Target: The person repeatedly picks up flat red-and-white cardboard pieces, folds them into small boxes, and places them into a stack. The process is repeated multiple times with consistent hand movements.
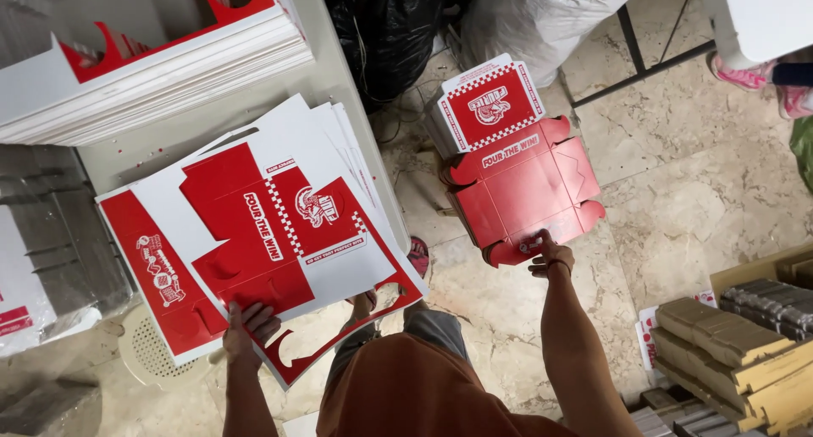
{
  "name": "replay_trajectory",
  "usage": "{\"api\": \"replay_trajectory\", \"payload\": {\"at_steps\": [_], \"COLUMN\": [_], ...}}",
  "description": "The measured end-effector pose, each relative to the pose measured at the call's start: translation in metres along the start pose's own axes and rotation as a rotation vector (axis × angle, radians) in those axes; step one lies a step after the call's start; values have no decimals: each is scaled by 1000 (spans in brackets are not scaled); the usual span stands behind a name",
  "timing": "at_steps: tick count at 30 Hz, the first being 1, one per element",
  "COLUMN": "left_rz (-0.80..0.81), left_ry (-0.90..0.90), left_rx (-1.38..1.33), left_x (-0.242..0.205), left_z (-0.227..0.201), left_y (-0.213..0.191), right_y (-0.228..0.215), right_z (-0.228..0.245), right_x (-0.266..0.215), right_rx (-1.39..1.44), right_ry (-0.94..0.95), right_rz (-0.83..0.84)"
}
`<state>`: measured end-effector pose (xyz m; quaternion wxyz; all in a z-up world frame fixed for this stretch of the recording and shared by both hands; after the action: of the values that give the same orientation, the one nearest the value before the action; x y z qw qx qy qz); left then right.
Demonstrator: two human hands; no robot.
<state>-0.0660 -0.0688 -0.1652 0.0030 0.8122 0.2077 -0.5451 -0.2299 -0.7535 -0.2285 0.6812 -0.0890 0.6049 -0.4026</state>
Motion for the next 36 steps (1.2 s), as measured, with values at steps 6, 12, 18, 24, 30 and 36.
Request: {"api": "replay_trajectory", "payload": {"at_steps": [6,12,18,24,30,36], "left_rz": [58,203,298,313,469,733], "left_ry": [22,-1,71,118,-83,14], "left_rx": [-29,-20,-53,-235,-433,620], "left_x": [8,81,26,50,53,-60], "left_z": [4,35,14,30,61,-8], "left_y": [-3,-17,-4,2,56,53], "right_y": [-6,-6,46,163,214,213], "right_z": [21,1,-23,-78,-107,-85], "right_x": [-21,38,-4,-213,-273,-271], "right_rx": [-224,-394,-178,640,624,623], "right_ry": [-56,-166,-706,-214,-313,-658], "right_rz": [2,40,106,801,752,414]}}
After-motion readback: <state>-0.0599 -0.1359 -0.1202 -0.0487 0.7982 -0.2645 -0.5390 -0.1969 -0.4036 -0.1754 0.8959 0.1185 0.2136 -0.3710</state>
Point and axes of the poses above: each hand's wrist, its own x-axis towards the middle knuckle, its own y-axis out of the palm, z = x × y, the point moved 6 cm from there along x, towards the middle knuckle, and after that the axes turned 8 degrees about -y, right-handed, at the moved point
